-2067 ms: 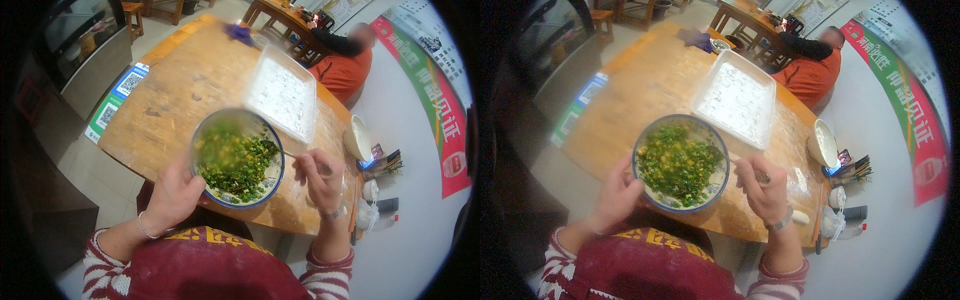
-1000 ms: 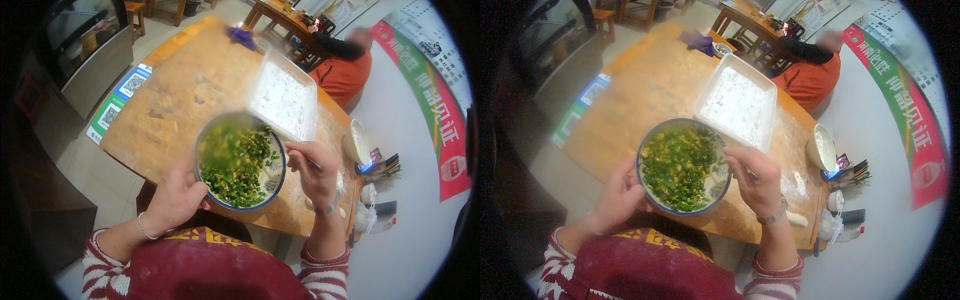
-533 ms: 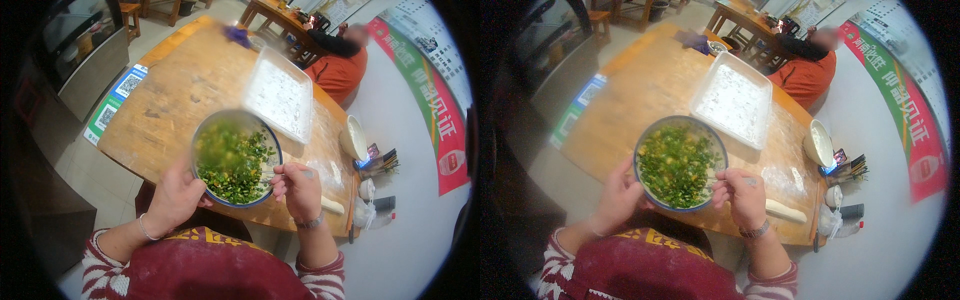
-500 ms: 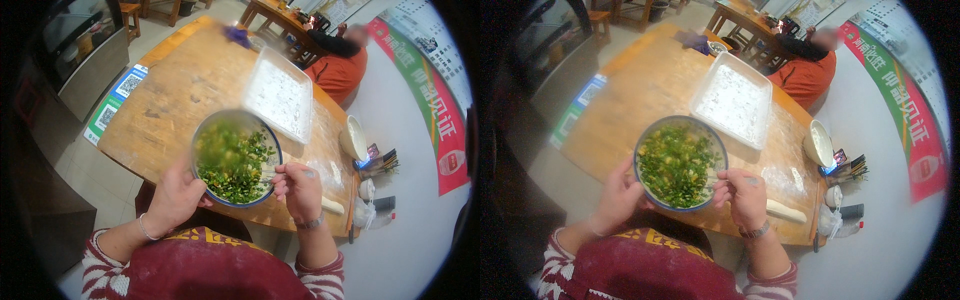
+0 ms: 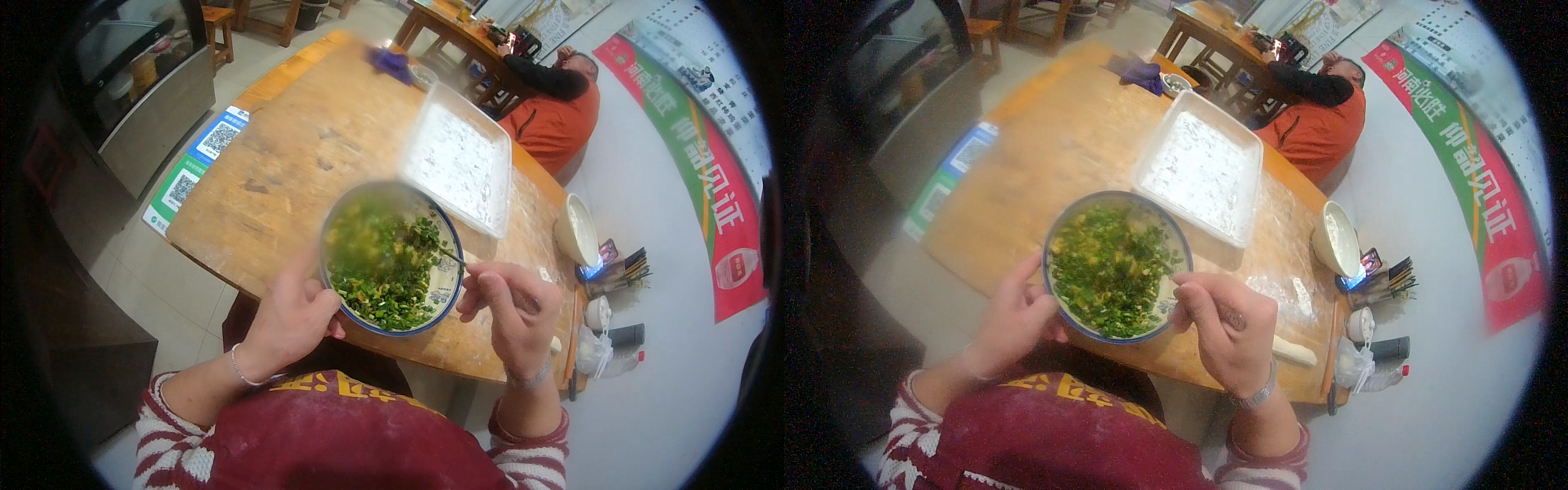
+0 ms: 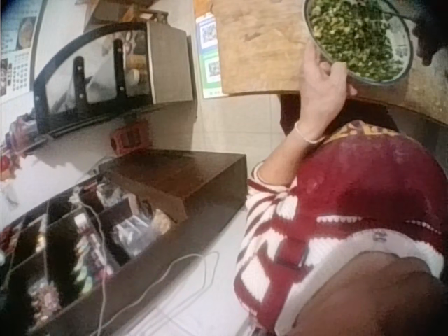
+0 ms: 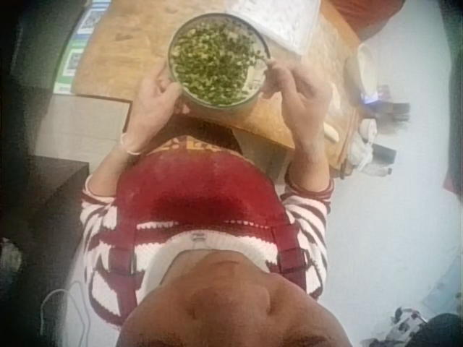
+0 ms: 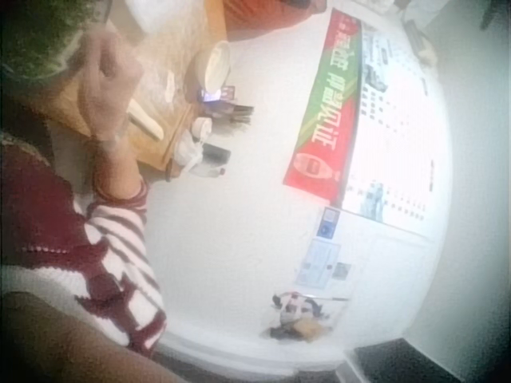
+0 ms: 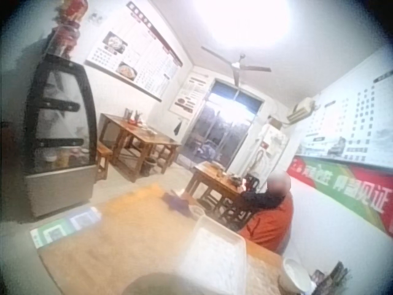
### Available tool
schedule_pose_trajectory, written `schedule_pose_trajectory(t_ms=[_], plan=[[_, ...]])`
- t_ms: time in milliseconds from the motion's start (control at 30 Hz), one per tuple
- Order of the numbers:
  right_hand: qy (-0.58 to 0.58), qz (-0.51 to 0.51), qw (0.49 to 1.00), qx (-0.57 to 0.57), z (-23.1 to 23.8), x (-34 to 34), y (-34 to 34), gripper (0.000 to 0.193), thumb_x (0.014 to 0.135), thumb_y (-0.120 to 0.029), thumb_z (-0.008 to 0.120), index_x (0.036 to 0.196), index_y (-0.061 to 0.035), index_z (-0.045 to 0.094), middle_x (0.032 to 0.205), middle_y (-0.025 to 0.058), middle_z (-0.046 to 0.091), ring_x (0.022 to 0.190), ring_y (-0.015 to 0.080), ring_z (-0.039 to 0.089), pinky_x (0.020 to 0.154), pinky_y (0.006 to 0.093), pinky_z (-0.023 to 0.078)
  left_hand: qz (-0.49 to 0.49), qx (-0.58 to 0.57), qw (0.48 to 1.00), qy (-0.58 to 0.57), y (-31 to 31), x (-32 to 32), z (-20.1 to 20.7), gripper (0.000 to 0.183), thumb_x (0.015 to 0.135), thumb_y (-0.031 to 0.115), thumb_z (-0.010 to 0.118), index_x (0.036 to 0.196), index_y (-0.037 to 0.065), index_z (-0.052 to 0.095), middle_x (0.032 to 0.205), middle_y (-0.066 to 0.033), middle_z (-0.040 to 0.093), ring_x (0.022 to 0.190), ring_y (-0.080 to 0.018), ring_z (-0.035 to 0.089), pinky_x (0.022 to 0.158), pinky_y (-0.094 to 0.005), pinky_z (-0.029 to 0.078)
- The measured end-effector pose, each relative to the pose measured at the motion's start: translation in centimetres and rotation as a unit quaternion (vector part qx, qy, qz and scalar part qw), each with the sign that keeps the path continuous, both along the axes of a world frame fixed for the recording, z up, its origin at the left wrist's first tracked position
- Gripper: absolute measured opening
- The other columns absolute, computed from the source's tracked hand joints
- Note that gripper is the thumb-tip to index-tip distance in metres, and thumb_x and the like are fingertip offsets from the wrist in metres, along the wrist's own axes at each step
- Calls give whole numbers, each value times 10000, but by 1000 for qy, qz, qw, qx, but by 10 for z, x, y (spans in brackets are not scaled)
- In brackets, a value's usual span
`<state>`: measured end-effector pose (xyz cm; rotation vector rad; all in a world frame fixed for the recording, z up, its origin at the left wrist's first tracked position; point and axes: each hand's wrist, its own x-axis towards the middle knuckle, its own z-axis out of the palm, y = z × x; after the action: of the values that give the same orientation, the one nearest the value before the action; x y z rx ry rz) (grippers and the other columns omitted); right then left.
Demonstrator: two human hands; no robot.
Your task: The person chops green leafy vegetables on a cutting board using a cleaver, then scrapes the chopped pieces into a bowl containing other ingredients. The person carries the bowl to a table and mixes the contents with a spoon.
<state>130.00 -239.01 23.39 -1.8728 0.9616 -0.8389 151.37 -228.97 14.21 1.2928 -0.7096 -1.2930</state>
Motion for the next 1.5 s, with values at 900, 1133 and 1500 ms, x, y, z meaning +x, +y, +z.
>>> schedule_pose_trajectory(t_ms=[900, 1133, 1500], plan=[[136, 148, 961, -191, 26, 3, -2, 131, 873, 50, 693, 1001, 45, 719, 899, 123, 705, 683, 130, 666, 575, 234, 531, 5, 10, 1000, -2, -8, -1, 4, 551, 857, -20, 538, 1393, 14, 415, 800, -113, 671, 563, -159, 637, 531, -307, 568], [123, 235, 914, -306, -7, 40, -30, 300, 830, 30, 714, 1122, -36, 687, 1001, 155, 696, 869, 281, 706, 740, 322, 574, -26, 23, 999, -13, -6, 3, 7, 601, 873, -20, 518, 1444, 19, 331, 875, -102, 682, 625, -133, 638, 549, -284, 573], [159, 224, 908, -316, 8, -5, -27, 209, 862, 1, 697, 1069, -29, 700, 1007, 133, 722, 868, 258, 720, 751, 321, 591, 5, -13, 1000, 27, -8, -2, 6, 560, 885, -37, 479, 1433, 10, 373, 990, -109, 694, 696, -119, 653, 576, -275, 584]])
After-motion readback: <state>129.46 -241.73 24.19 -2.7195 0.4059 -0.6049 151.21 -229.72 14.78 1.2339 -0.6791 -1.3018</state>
